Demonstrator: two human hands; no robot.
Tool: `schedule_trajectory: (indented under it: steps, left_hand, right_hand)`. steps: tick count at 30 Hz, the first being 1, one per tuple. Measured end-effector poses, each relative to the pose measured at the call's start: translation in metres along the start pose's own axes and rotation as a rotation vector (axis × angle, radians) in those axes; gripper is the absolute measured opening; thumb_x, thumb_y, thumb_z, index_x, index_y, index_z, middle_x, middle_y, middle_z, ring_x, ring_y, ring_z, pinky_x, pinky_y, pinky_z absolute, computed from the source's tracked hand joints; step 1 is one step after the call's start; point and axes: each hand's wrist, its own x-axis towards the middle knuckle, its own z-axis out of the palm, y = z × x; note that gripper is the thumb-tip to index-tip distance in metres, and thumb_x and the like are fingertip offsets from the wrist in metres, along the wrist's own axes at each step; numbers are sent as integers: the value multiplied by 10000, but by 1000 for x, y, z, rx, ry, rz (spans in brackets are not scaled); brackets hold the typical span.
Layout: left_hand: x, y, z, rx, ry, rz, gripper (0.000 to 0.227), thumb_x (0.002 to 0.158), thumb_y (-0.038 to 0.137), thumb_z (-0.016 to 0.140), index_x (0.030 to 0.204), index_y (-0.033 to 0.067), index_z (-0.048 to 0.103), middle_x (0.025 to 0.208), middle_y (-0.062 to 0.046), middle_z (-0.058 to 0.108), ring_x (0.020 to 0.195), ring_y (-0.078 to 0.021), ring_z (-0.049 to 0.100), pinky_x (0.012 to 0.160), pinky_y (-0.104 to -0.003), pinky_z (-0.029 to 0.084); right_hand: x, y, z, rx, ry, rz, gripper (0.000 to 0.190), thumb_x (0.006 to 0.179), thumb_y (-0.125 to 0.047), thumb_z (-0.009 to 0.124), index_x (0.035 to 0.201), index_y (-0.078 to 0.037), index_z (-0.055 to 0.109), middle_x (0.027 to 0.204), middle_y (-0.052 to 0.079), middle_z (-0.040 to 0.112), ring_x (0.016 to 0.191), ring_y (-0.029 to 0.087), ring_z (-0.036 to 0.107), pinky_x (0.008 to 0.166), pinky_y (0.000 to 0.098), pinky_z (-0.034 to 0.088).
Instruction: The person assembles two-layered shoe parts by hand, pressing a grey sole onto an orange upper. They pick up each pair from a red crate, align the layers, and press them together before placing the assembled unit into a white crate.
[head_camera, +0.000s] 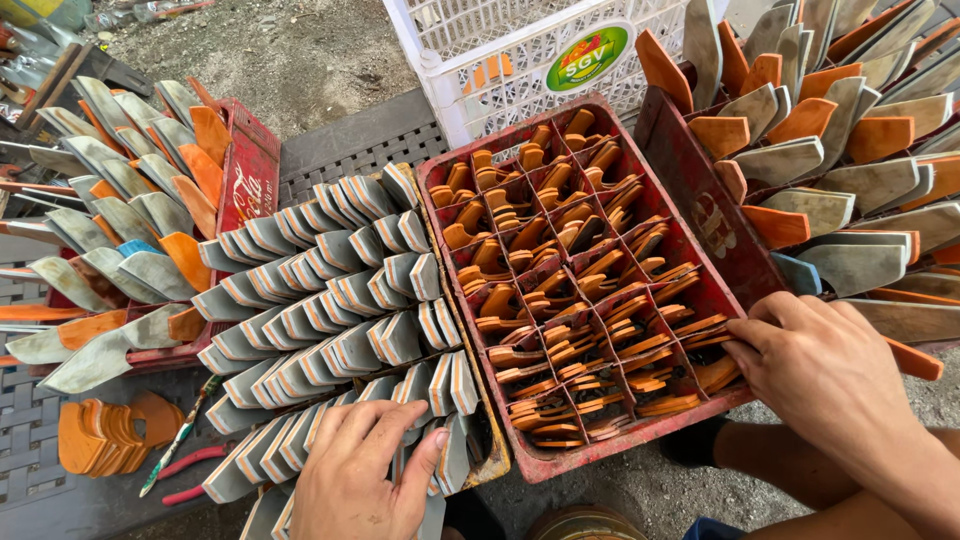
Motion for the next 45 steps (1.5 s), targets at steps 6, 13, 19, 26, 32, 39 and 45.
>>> schedule_trajectory:
  steps: [6,13,19,26,32,39,45]
  left_hand:
    - [1,-3,1,-14,17,54,326,763,314,818,977,71,782,935,-66,727,920,-265,671,791,-394,546]
    - [1,-8,5,-25,47,114,320,768,303,823,983,70,779,908,-56,711,901,-259,664,784,-383,544]
    - [2,-12,7,-26,52,140,322,765,302,825,987,72,778,902,-56,704,874,-256,660,772,-380,539]
    - [2,-14,10,-11,49,160,333,761,303,824,999,75,773,891,-58,695,865,-260,651,775,-382,533]
    - [1,-15,9,-20,51,167,334,767,307,824,1008,82,772,902,-54,694,868,-259,651,771,-377,534]
    - [1,-15,11,-2,57,170,333,762,310,826,1002,85,774,898,-53,689,856,-264,644,763,-381,530]
    - [4,-8,9,12,66,160,325,766,312,824,994,87,777,900,-59,687,865,-264,643,764,-383,531]
  right_hand:
    - [-6,2,6,-31,94,-30,227,769,-303,796,942,-157,812,901,-40,695,863,200,668,866,359,477]
    - [-12,3,13,-62,100,-28,227,770,-332,781,941,-187,819,935,-68,687,899,167,640,928,379,410]
    - [-16,2,15,-68,111,-22,144,793,-311,781,892,-210,813,933,-80,676,898,136,634,972,398,389]
    - [-16,2,16,-43,148,5,185,765,-301,797,918,-197,808,939,-75,678,899,163,630,980,403,380]
    - [-16,1,18,-3,152,34,228,782,-303,797,979,-189,804,966,-42,668,889,151,624,1001,417,379]
    - [-10,7,19,63,134,21,251,769,-347,838,930,-165,775,966,-36,656,908,188,605,975,421,375]
    - [-4,0,15,116,41,17,234,768,-310,814,888,-145,699,946,-18,623,917,191,623,953,462,373]
